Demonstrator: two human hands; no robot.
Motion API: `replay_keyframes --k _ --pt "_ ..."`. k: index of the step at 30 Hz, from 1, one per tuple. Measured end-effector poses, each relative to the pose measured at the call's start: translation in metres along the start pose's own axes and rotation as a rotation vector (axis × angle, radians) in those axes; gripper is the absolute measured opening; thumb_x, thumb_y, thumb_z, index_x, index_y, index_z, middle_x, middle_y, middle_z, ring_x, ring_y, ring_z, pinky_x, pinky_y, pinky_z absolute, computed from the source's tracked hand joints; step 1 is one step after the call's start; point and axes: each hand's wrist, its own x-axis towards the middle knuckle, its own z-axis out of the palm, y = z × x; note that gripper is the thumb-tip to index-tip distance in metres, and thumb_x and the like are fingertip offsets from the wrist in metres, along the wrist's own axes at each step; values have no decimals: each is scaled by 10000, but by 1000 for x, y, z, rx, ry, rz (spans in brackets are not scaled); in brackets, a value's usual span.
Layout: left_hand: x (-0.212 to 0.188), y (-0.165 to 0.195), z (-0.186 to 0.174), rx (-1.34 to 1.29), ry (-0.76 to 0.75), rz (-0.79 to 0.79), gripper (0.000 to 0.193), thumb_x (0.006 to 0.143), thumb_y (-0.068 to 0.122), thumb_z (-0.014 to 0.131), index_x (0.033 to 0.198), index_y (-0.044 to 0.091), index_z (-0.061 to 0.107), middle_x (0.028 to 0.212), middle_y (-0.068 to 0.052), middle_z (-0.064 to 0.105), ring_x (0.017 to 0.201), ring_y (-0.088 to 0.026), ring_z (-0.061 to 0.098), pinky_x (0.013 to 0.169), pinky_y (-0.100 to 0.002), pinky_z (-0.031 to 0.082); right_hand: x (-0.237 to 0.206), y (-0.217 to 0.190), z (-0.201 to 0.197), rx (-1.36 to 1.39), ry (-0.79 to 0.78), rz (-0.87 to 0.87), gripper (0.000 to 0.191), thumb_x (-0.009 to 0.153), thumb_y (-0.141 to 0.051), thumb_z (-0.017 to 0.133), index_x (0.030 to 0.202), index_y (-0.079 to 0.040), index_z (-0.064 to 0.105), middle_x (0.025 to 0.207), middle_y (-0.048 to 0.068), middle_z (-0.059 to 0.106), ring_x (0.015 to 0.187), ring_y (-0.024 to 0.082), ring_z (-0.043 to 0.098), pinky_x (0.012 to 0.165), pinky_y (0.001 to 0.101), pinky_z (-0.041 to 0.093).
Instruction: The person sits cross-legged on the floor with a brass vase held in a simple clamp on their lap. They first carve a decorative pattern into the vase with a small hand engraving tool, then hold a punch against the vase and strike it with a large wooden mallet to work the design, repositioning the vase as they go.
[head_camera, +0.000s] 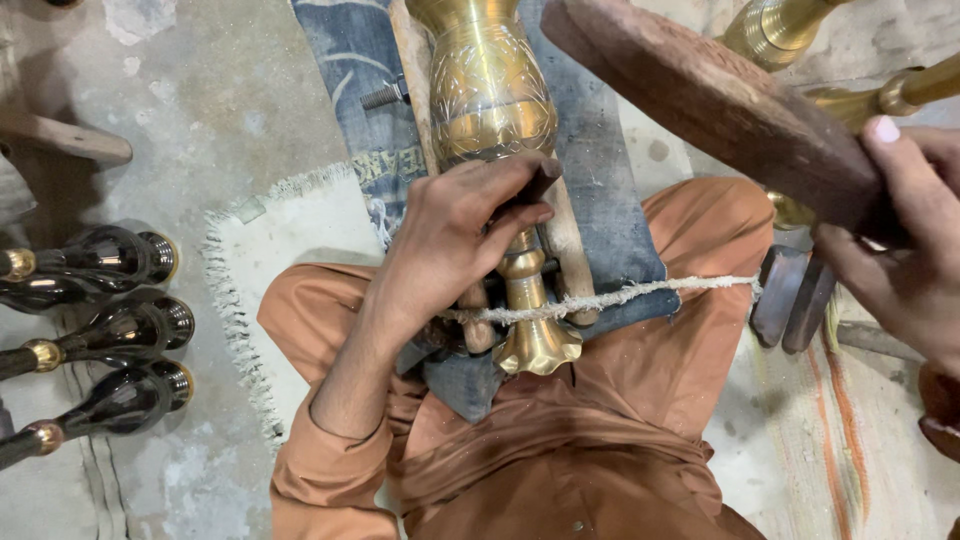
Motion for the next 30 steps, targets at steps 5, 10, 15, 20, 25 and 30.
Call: replay_keyframes --k 5,10,15,20,25,30 --pt "0 2 -2 -7 8 9 291 963 203 779 1212 79 695 1033 -95 765 891 -228 766 782 -335 616 17 -7 -2 3 -150 16 743 847 79 745 1529 -25 469 1065 186 599 857 297 607 668 376 491" --pt "1 4 -3 3 -20 -34 238 947 167 784 1155 66 733 1041 -118 763 899 -252 764 778 -352 605 16 -10 3 -187 -49 -141 747 772 77 798 1464 -33 538 1197 242 626 995 381 621 786 452 522" --pt "-3 5 -3 -61 33 -38 300 940 146 766 1210 30 703 1057 -121 763 907 -261 757 793 -365 603 19 -5 1 -200 -77 -154 714 784 73 825 1444 -22 571 1183 214 646 951 361 622 800 449 521" --pt "-5 4 2 -82 40 -93 275 927 154 777 1155 14 717 1007 -110 764 832 -246 761 740 -360 600 30 -7 -2 -37 -57 -86 713 801 56 823 1458 2 551 1196 251 620 1004 375 619 797 439 514" --pt "-15 3 2 -14 119 -30 256 899 135 812 1059 -24 693 988 -155 738 879 -316 733 763 -403 561 38 -14 -3 -107 -49 -153 689 798 77 831 1431 -16 575 1169 243 628 984 357 625 776 425 533" --pt "-22 9 15 -98 281 -185 225 925 107 812 1068 5 672 936 -113 734 805 -228 753 711 -353 577 51 -7 -9 -193 -207 -228 710 748 82 829 1416 -10 606 994 191 647 819 335 618 698 449 495"
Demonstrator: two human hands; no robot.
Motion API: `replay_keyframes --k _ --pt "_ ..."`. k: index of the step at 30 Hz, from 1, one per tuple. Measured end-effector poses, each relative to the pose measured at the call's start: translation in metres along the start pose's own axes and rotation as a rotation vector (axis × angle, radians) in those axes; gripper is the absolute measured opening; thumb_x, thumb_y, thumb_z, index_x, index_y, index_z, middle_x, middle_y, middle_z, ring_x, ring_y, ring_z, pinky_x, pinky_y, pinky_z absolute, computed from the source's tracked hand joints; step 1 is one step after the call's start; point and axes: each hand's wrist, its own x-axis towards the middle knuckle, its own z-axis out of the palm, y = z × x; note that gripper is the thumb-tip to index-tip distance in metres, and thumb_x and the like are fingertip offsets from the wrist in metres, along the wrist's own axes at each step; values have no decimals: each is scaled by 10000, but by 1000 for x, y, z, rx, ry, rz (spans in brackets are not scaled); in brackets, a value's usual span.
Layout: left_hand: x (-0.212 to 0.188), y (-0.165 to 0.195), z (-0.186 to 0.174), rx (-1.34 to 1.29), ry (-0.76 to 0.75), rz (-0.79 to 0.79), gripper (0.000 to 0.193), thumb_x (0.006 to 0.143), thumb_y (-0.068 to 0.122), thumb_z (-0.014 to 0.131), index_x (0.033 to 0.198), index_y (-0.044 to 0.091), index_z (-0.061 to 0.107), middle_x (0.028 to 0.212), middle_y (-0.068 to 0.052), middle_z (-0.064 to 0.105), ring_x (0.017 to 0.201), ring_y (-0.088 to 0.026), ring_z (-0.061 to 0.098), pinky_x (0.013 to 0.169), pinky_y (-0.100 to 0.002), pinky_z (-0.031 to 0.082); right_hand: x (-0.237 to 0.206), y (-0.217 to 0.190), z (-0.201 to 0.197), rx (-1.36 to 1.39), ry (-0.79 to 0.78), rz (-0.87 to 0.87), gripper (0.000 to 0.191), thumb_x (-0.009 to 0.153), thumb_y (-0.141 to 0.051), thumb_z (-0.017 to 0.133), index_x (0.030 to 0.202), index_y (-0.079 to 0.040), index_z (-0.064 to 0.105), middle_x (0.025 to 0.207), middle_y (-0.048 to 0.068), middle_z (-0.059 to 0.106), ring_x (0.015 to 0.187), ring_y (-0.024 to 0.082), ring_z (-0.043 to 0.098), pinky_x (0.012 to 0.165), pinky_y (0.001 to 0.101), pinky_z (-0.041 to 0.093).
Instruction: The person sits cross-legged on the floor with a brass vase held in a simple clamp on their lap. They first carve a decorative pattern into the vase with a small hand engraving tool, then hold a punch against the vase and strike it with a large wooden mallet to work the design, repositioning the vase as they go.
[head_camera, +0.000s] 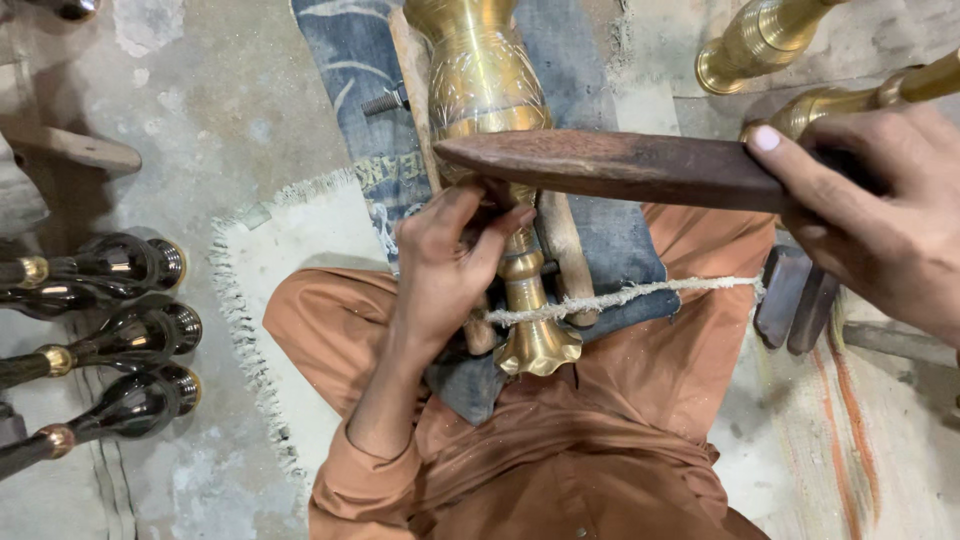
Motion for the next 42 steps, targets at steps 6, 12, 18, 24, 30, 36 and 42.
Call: replay_keyframes --k 6,12,18,24,30,36,42 --pt "-8 1 9 22 117 1 227 950 84 816 1097 16 657 912 -99 716 749 -170 710 666 -322 554 -7 5 -2 88 107 22 682 802 160 769 1431 20 546 1061 274 634 847 367 632 717 433 508" --pt "-7 0 9 -17 109 -23 272 947 81 805 1162 9 655 915 -92 720 763 -155 736 663 -297 591 -6 3 -5 179 168 56 671 839 156 738 1455 28 505 1143 299 607 904 367 633 769 426 522" --pt "-11 0 9 14 116 -18 244 970 88 802 1161 19 667 951 -88 738 801 -158 766 696 -293 614 16 0 -16 53 46 -44 666 739 79 767 1386 20 616 976 189 649 797 329 615 691 435 498" --pt "-11 3 5 39 118 -12 253 957 77 799 1172 16 679 954 -108 744 794 -177 764 698 -307 598 29 -9 -14 -74 146 -114 707 749 57 852 1411 -73 638 1131 155 666 936 327 620 796 415 507" --pt "-7 10 -2 118 48 -12 237 938 96 818 1132 30 698 926 -108 741 763 -197 742 678 -326 571 27 -10 -11 -21 102 -76 722 693 34 828 1389 -56 657 1095 162 676 877 314 613 739 427 520" --pt "0 14 -8 158 17 -14 220 941 93 811 1087 17 666 906 -116 721 740 -211 719 662 -328 551 8 -18 5 -32 87 45 669 715 -16 845 1359 -25 665 1072 170 672 839 324 642 701 407 542" --pt "-2 29 -13 -53 38 -59 230 1008 60 745 1191 -23 633 1011 -113 718 833 -209 739 731 -310 621 -34 -24 46 234 246 325 650 772 7 798 1396 44 620 1152 220 672 930 321 677 779 402 552"
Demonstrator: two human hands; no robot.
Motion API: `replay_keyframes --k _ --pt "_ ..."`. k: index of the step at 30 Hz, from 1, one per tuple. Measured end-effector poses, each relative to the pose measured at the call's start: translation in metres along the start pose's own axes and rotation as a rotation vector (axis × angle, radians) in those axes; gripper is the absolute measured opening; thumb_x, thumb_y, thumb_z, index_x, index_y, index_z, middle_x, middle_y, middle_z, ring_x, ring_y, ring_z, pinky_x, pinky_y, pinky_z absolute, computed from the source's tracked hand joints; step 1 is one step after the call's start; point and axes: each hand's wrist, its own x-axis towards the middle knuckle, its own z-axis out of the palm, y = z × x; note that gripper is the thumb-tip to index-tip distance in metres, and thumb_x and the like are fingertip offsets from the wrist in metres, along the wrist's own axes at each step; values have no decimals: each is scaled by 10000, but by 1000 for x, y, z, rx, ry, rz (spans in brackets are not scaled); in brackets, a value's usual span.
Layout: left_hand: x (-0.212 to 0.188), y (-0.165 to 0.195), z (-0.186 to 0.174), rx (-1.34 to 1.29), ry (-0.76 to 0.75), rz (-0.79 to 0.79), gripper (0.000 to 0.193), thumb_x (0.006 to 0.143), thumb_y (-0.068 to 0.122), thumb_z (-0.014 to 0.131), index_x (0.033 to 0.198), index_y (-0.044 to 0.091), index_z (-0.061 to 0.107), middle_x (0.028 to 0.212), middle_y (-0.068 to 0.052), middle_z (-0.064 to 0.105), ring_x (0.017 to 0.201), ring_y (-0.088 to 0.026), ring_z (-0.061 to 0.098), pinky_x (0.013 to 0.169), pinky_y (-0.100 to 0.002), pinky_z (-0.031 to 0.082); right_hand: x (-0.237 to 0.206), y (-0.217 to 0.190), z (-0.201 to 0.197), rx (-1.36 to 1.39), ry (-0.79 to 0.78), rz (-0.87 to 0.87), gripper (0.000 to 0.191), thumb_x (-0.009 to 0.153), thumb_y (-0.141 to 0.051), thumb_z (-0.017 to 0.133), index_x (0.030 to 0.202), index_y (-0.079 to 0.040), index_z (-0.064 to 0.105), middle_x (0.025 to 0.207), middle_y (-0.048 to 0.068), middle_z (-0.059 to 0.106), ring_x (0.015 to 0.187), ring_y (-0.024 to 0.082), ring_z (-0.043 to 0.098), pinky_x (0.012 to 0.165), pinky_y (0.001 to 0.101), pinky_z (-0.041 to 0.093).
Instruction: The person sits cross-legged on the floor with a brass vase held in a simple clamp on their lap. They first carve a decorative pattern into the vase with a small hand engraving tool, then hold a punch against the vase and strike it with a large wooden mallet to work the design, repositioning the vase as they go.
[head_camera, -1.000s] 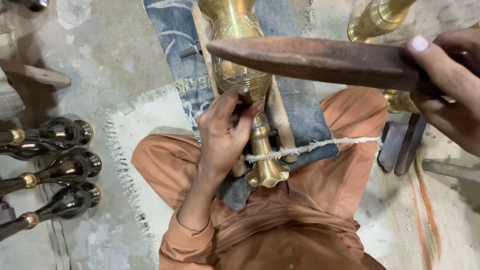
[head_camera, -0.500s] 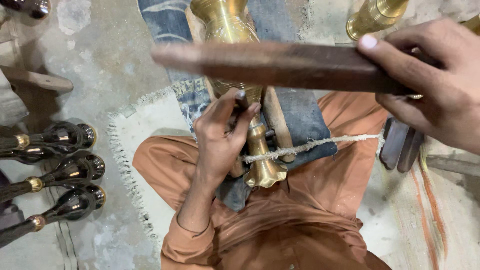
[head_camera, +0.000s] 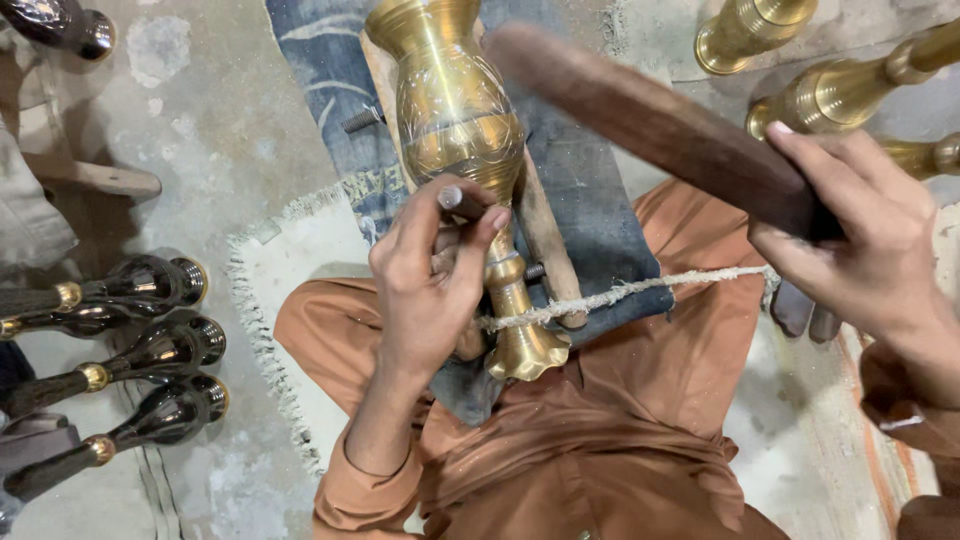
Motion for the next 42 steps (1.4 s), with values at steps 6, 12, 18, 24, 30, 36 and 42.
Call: replay_keyframes --k 6,12,18,24,30,36,42 --pt "14 -2 -5 121 -233 70 297 946 69 774 1201 -10 644 972 -130 718 852 -241 748 770 -351 583 -54 13 54 356 110 238 486 932 -21 779 1366 -43 560 1110 152 707 906 234 698 792 315 561" --pt "25 -4 -7 290 -338 219 329 957 100 764 1256 31 645 996 -166 727 908 -331 722 797 -423 562 -66 21 85 184 62 184 761 850 -14 779 1559 -18 504 1103 229 687 890 302 705 768 371 551" --pt "32 -5 -9 336 -406 204 320 947 100 755 1233 19 640 918 -170 712 849 -360 694 745 -464 531 -49 18 76 14 94 111 738 878 -3 798 1555 -23 505 1092 211 679 849 330 688 730 378 547" --pt "32 -4 -11 346 -409 222 275 948 103 756 1188 31 642 916 -172 706 856 -361 698 751 -462 529 -27 8 59 92 61 79 756 866 -7 823 1545 -29 490 1037 173 686 776 304 670 693 383 535" --pt "37 -6 -12 322 -437 231 297 944 93 745 1211 20 639 922 -185 706 860 -381 695 745 -471 525 -31 12 66 194 15 70 810 819 -15 816 1549 -17 465 1020 214 641 819 312 648 729 396 518" --pt "40 -5 -13 331 -479 193 301 950 125 750 1216 34 641 892 -180 703 834 -372 707 716 -467 530 -39 12 72 233 52 104 806 857 -29 816 1577 -13 455 1114 207 661 888 292 688 772 357 544" --pt "43 -3 -13 331 -492 201 300 953 125 743 1224 41 645 880 -178 701 815 -369 706 704 -462 536 -35 11 64 227 66 122 797 868 -49 829 1568 15 453 1137 232 677 888 297 701 759 344 554"
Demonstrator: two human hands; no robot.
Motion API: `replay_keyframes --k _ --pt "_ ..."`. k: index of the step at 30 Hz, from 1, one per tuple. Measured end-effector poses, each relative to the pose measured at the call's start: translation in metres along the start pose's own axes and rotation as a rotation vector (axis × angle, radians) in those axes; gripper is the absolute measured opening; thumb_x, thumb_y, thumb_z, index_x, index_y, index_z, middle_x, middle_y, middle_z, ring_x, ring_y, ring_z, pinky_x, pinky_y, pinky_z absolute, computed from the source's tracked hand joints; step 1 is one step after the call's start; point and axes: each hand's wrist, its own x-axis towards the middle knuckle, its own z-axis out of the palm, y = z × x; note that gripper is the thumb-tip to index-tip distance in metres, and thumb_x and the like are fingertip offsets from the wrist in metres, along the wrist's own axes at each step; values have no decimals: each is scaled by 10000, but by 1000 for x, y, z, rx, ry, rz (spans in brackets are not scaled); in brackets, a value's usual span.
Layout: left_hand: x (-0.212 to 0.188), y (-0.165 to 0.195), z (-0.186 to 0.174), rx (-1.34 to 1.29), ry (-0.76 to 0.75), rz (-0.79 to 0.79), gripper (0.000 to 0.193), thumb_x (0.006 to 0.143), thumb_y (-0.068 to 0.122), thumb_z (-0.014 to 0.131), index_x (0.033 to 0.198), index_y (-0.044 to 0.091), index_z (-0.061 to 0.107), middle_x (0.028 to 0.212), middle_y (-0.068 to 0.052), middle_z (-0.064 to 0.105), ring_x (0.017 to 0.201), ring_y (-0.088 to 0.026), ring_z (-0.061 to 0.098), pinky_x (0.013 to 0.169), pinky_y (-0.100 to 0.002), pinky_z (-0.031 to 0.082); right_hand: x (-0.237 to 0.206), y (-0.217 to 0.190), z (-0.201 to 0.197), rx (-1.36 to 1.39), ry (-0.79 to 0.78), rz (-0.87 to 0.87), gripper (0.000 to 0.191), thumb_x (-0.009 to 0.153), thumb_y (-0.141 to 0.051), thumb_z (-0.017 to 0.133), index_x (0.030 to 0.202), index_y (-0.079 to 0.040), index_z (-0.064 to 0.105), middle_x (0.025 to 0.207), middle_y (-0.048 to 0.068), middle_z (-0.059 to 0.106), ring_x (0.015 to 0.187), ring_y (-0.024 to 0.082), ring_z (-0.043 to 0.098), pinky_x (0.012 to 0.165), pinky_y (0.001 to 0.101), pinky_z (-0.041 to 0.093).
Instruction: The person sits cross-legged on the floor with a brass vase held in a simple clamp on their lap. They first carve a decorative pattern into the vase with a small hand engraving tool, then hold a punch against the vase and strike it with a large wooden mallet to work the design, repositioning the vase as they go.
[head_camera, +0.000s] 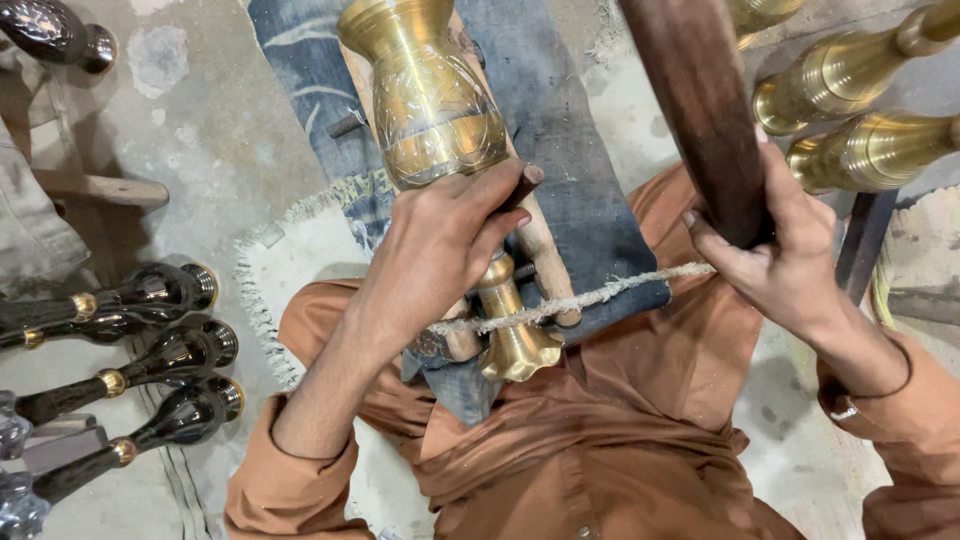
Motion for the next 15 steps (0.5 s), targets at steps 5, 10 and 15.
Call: replay_keyframes --k 5,10,15 --pt "2 0 -1 8 -14 29 275 964 124 732 1218 57 649 894 -170 708 839 -361 706 724 -467 537 -5 6 0 -44 48 -59 769 899 -33 826 1572 11 456 1058 221 676 805 268 686 706 338 546" --pt "4 0 -3 6 -37 27 266 964 136 731 1206 62 650 879 -170 706 829 -357 704 726 -467 539 -17 13 4 -131 13 -49 801 908 -51 843 1610 -44 457 963 196 678 763 235 660 679 329 522" --pt "5 0 -4 -2 -47 16 289 958 138 733 1222 56 649 849 -178 696 811 -375 693 698 -477 526 -26 14 13 -7 29 8 806 933 -49 825 1621 -39 405 970 164 671 777 204 672 706 296 535"
